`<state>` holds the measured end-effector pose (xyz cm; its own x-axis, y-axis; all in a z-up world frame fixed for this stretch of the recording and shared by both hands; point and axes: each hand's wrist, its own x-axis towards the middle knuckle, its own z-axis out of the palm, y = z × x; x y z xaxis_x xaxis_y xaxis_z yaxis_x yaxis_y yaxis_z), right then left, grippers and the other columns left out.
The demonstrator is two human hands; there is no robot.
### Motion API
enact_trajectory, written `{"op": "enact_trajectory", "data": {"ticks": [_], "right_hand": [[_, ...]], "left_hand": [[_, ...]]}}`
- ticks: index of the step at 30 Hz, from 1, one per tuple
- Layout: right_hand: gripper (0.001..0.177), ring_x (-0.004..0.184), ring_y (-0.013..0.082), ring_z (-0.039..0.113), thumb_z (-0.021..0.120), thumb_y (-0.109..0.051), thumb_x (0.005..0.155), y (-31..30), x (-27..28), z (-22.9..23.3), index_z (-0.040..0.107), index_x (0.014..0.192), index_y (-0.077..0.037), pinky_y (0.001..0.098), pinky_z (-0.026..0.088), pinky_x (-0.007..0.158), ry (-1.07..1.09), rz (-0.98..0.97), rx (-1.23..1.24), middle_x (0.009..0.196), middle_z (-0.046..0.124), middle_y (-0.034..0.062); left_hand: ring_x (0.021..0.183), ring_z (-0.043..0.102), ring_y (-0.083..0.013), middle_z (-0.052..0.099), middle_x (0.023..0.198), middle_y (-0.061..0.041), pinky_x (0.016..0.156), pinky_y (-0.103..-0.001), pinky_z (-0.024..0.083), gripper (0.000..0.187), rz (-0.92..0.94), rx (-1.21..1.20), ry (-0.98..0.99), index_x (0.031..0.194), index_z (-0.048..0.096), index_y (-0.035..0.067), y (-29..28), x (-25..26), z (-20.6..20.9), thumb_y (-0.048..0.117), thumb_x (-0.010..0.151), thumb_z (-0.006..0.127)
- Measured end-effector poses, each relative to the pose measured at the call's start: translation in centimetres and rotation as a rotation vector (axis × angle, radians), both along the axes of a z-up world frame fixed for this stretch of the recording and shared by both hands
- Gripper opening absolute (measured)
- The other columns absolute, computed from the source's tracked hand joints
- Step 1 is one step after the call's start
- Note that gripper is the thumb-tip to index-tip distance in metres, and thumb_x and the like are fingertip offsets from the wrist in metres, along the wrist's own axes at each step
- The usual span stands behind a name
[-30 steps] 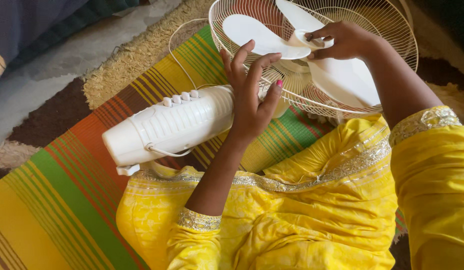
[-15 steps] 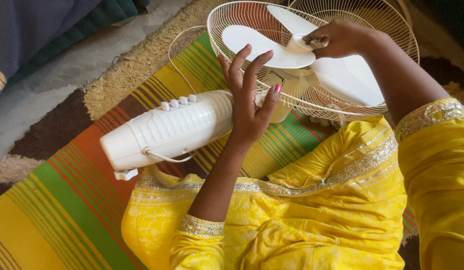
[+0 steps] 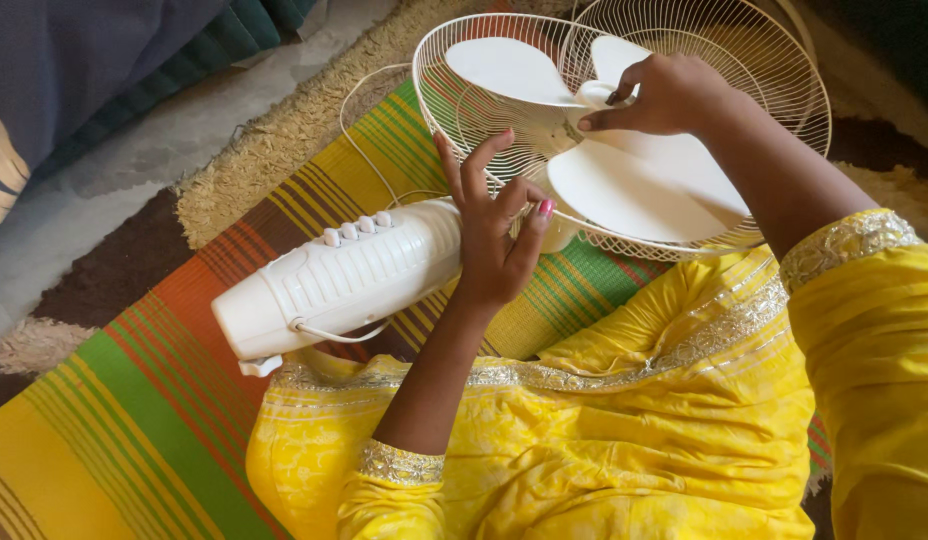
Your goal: The person assembles a white table fan by attaching the fan blades to the motor hub, securing them with a plastic nut, and then attaching the front wire cage. The person works on a colorful mat on the floor.
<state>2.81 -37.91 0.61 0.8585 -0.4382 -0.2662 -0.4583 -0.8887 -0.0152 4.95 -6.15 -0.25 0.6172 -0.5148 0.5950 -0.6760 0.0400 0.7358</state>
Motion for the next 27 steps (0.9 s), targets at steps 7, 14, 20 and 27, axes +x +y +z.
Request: {"op": "enact_trajectory", "data": {"ticks": [7,14,20,27], "right_hand": [[0.061,0.081,0.0391,0.074,0.067,-0.07,0.087,1.9,-2.8,1.2,0.08,0.114,-0.017,0.0482,0.058,0.081,-0.135,0.153,0.087,0.088,0.077,0.0158],[0.06,0.119,0.0372,0.061,0.069,-0.035,0.088,3.6,-3.9,3.1,0.06,0.146,-0.024,0.0488,0.051,0.098,-0.233,0.488,0.082,0.139,0.062,0.0119],[0.072,0.13,0.0388,0.047,0.076,-0.04,0.083,5.4,-3.1,2.0,0.051,0.149,-0.026,0.0495,0.04,0.108,-0.18,0.698,0.275,0.152,0.051,0.0086],[0.075,0.111,0.0266,0.066,0.076,-0.058,0.077,10.4,-5.3,2.8,0.057,0.144,-0.031,0.0486,0.046,0.094,-0.185,0.539,0.185,0.145,0.057,0.0042]], "left_hand": [[0.162,0.002,-0.0546,0.042,0.156,-0.016,0.132,-0.071,0.001,0.02,0.045,-0.036,0.009,0.09,0.06,0.008,2.2,-0.6,-1.6,0.026,0.097,0.055],[0.156,0.024,-0.0415,0.052,0.146,-0.014,0.133,-0.058,0.014,0.017,0.067,-0.132,0.134,0.091,0.058,0.009,5.9,0.1,-4.2,0.017,0.077,0.052],[0.149,0.04,-0.0319,0.047,0.148,-0.017,0.132,-0.047,0.028,0.07,0.049,-0.136,0.394,0.136,0.05,0.0,8.9,1.9,-4.7,0.021,0.069,0.054],[0.154,0.033,-0.0279,0.044,0.157,-0.015,0.13,-0.041,0.02,0.075,0.012,-0.1,0.53,0.15,0.044,-0.001,12.2,5.0,-5.9,0.02,0.078,0.052]]}}
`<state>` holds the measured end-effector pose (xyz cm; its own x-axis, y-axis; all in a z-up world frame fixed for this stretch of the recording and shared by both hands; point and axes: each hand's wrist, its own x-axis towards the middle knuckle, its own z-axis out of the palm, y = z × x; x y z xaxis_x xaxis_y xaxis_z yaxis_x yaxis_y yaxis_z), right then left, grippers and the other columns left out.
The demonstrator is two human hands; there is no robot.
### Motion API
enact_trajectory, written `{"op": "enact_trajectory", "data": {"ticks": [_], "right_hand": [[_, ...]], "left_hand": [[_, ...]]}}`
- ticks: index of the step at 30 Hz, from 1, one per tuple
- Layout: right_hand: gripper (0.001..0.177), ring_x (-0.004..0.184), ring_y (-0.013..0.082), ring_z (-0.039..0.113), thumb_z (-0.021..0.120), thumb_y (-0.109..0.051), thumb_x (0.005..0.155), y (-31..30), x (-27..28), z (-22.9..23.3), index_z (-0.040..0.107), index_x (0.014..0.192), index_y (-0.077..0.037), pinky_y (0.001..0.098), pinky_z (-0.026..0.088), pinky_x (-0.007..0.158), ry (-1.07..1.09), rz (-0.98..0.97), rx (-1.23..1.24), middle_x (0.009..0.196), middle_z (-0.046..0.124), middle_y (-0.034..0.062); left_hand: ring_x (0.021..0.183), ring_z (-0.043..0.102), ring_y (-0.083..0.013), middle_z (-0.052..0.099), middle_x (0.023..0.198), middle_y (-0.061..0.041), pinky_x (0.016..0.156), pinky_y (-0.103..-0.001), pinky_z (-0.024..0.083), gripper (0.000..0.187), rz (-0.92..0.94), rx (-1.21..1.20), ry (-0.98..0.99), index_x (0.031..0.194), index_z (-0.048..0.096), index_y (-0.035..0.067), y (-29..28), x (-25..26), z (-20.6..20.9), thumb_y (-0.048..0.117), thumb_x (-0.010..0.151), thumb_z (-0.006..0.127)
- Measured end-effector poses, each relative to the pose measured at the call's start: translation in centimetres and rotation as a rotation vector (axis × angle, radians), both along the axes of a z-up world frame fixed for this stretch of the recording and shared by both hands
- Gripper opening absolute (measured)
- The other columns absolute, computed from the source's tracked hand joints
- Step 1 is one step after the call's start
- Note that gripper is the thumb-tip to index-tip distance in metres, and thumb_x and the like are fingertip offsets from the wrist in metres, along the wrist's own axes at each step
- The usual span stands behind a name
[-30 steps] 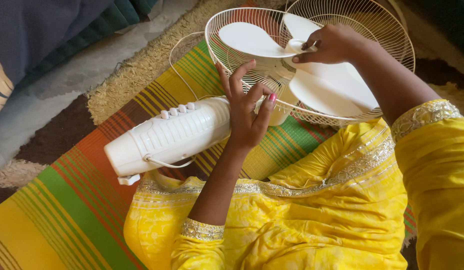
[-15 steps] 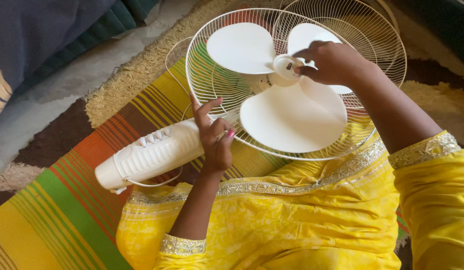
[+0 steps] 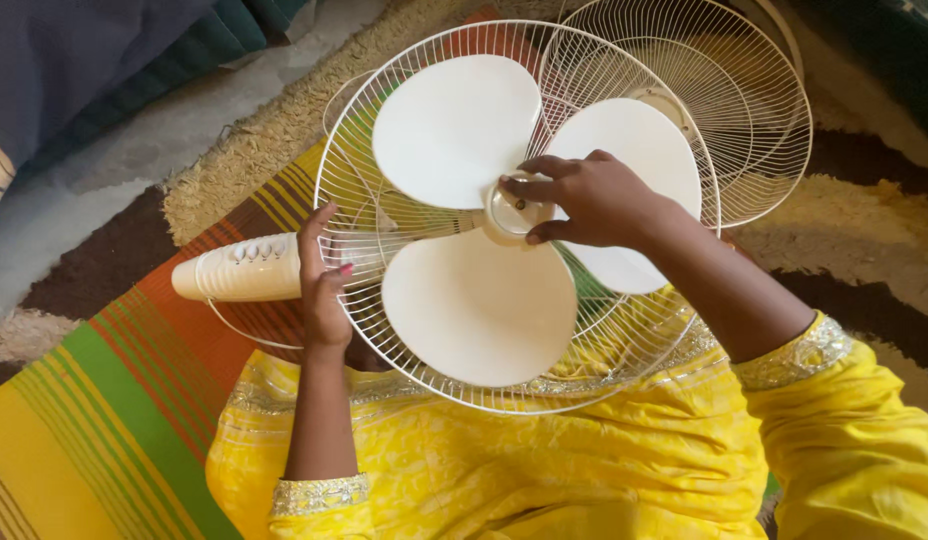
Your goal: The person assembles a white table fan by attaching the fan blades to the motor hub, securing them with a plastic nut, and then attaching the front wire cage. The person works on a colorful mat on the floor.
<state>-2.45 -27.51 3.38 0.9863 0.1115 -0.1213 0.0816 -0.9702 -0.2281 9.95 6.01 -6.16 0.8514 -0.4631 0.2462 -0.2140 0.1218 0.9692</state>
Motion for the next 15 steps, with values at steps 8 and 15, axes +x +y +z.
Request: {"op": "enact_trajectory", "data": {"ticks": [8,15], "right_hand": [[0.071,0.089,0.0247,0.073,0.081,-0.063,0.068,3.7,0.0,-0.4,0.068,0.131,-0.03,0.0461,0.051,0.081,-0.079,-0.133,0.001,0.124,0.068,0.004],[0.075,0.087,0.0244,0.074,0.079,-0.065,0.072,5.3,2.0,-1.6,0.067,0.135,-0.025,0.0455,0.053,0.077,-0.201,-0.047,-0.027,0.117,0.069,0.0081]], "left_hand": [[0.155,0.025,-0.0456,0.042,0.159,-0.02,0.128,-0.06,0.016,0.07,0.096,0.688,-0.575,0.154,0.04,0.004,-1.3,-0.9,4.6,0.032,0.098,0.071],[0.147,0.017,-0.0494,0.012,0.166,-0.026,0.113,-0.065,0.024,0.136,-0.232,1.029,-0.417,0.159,0.021,0.002,-9.3,-7.2,7.5,0.057,0.058,0.093]]}}
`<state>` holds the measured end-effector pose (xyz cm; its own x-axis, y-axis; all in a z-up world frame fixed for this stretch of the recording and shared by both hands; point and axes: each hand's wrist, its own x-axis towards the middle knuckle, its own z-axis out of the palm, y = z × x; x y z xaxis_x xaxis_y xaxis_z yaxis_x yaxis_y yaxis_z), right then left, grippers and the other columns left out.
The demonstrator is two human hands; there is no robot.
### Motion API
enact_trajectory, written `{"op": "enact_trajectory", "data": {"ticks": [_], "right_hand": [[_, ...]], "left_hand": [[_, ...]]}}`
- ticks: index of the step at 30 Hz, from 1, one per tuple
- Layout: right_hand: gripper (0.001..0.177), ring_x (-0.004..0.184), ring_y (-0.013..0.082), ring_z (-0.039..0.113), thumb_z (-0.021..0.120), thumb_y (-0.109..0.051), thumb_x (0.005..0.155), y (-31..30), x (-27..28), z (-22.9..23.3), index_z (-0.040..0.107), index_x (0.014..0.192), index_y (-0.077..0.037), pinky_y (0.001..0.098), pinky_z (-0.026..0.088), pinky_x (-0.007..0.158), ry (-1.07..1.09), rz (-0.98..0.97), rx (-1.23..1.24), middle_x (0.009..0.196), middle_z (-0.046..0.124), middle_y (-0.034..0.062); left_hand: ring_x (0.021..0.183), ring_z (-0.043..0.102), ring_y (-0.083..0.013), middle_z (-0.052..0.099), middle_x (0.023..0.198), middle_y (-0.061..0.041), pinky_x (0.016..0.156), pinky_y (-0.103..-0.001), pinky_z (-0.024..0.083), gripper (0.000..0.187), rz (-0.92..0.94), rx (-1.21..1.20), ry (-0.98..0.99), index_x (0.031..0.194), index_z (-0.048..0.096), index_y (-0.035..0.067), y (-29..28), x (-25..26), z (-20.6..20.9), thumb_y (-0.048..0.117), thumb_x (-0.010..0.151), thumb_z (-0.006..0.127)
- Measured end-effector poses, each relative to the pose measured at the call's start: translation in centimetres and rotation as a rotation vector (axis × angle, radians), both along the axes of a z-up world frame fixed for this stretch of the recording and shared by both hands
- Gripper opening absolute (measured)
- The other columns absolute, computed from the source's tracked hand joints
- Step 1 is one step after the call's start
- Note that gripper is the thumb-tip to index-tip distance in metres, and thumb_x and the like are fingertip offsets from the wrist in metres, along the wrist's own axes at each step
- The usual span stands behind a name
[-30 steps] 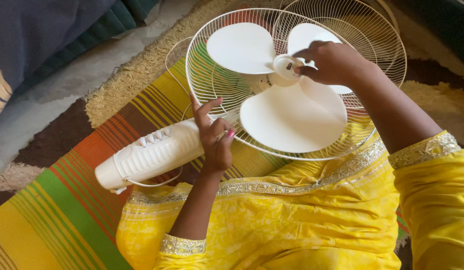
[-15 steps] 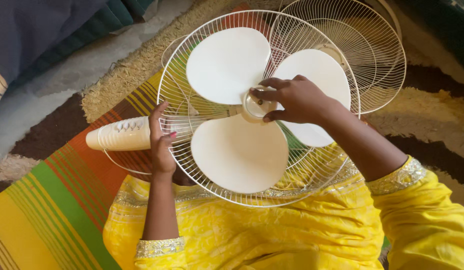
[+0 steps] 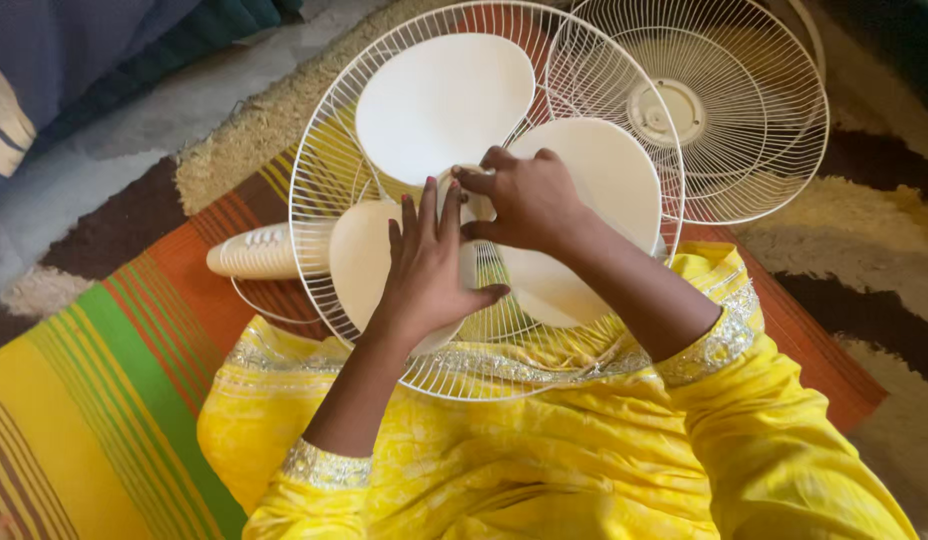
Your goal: The person assembles a white table fan by attaching the fan blades to the motor hub, securing them with a plastic nut, and then attaching the front wire cage. The person works on a colorful mat on the floor.
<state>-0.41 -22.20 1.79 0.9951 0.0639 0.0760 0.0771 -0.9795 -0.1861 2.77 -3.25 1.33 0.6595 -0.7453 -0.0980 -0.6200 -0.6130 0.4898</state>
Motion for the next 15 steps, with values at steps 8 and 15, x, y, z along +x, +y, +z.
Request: {"op": "enact_trajectory", "data": {"ticks": [8,15], "right_hand": [[0.091,0.101,0.0395,0.069,0.082,-0.059,0.073,-5.5,3.5,0.5,0.055,0.146,-0.012,0.0465,0.053,0.091,0.186,0.198,0.146,0.146,0.056,0.0147],[0.111,0.13,0.0398,0.049,0.091,-0.055,0.057,-7.1,2.6,3.8,0.05,0.148,-0.007,0.0454,0.039,0.105,0.216,0.292,0.215,0.152,0.044,0.0184]], "left_hand": [[0.137,0.05,-0.0404,0.012,0.169,-0.022,0.112,-0.043,0.046,0.111,0.015,-0.002,0.097,0.155,0.035,0.002,-1.9,4.8,-1.1,0.033,0.06,0.083],[0.146,0.04,-0.0354,0.018,0.169,-0.012,0.116,-0.043,0.037,0.096,0.108,0.07,0.178,0.152,0.044,0.009,-4.0,10.7,-1.4,0.025,0.064,0.077]]}}
